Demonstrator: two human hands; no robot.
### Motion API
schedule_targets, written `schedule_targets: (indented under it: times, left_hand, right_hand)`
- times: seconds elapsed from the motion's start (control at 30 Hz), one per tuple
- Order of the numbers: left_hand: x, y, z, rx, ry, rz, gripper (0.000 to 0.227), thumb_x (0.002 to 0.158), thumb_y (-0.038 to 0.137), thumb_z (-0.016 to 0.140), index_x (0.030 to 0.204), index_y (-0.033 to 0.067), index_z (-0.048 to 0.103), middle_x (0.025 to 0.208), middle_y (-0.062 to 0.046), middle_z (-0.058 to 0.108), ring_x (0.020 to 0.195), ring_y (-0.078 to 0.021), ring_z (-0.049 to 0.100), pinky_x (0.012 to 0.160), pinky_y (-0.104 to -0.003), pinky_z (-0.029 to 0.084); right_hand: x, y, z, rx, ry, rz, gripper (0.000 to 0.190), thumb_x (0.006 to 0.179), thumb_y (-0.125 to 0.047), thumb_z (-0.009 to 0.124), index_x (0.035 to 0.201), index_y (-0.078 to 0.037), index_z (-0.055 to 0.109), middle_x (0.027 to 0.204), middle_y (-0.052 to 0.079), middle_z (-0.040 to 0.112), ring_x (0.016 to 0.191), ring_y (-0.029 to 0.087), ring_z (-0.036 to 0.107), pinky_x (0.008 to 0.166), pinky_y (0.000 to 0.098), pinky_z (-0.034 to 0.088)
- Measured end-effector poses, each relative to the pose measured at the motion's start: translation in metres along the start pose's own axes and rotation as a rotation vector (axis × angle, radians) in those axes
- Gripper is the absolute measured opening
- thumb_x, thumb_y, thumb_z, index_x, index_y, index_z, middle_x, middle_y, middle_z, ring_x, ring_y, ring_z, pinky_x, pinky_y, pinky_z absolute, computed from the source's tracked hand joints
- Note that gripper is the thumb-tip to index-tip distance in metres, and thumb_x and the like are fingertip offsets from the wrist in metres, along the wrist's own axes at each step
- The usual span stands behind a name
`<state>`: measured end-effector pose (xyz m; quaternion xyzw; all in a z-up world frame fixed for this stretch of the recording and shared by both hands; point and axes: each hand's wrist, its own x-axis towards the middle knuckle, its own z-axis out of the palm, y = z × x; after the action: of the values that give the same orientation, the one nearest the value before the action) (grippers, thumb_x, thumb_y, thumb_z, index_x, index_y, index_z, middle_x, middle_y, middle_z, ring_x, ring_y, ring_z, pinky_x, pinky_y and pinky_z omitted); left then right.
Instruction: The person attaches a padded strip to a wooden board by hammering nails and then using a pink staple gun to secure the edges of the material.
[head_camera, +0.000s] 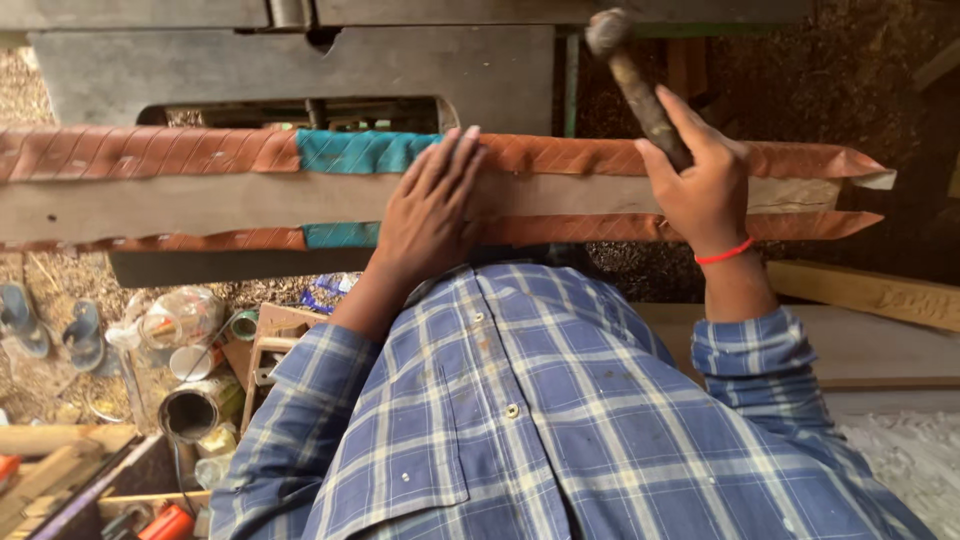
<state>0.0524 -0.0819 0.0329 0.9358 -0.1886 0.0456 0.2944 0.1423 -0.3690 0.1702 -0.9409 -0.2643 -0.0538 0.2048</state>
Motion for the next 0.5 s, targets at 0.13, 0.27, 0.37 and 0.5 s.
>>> schedule_targets:
  times: [0.13,0.27,0.37,0.5]
  left_hand:
    - [0.031,0.013,0.008,-0.099,-0.031,0.119,0.083,0.100,0.049,0.062,0.159,-0.0043,0.036,0.168,-0.017,0.030,0.157,-0.0298,0.024,0.129,-0.044,0.019]
    - [0.034,0.024,0.012,-0.138,-0.070,0.143,0.081,0.101,0.047,0.061,0.159,-0.0044,0.036,0.168,-0.017,0.031,0.158,-0.0286,0.024,0.130,-0.043,0.018]
    - [0.025,0.025,0.017,-0.142,-0.079,0.168,0.076,0.100,0.043,0.062,0.155,-0.0049,0.042,0.166,-0.018,0.035,0.156,-0.0283,0.027,0.129,-0.044,0.020]
    - [0.014,0.016,0.025,0.035,-0.054,0.308,0.057,0.096,0.026,0.063,0.147,0.0022,0.058,0.161,-0.015,0.047,0.153,-0.0249,0.040,0.128,-0.040,0.030]
  right_hand:
    - [-0.032,0.020,-0.004,0.288,0.058,0.345,0.049,0.104,-0.001,0.073,0.149,0.005,0.057,0.108,0.015,0.075,0.083,0.015,0.071,0.069,0.0293,0.057]
    - [-0.053,0.040,-0.011,0.477,0.125,0.464,0.054,0.110,0.002,0.069,0.160,0.007,0.050,0.102,0.013,0.073,0.074,0.011,0.068,0.063,0.0256,0.054]
    - [-0.068,0.054,-0.019,0.517,0.161,0.493,0.057,0.112,0.001,0.066,0.164,0.007,0.044,0.105,0.013,0.074,0.076,0.013,0.070,0.059,0.0264,0.059]
    - [-0.078,0.067,-0.022,0.653,0.220,0.570,0.054,0.116,0.003,0.063,0.164,0.008,0.039,0.110,0.015,0.074,0.077,0.014,0.069,0.062,0.0272,0.058]
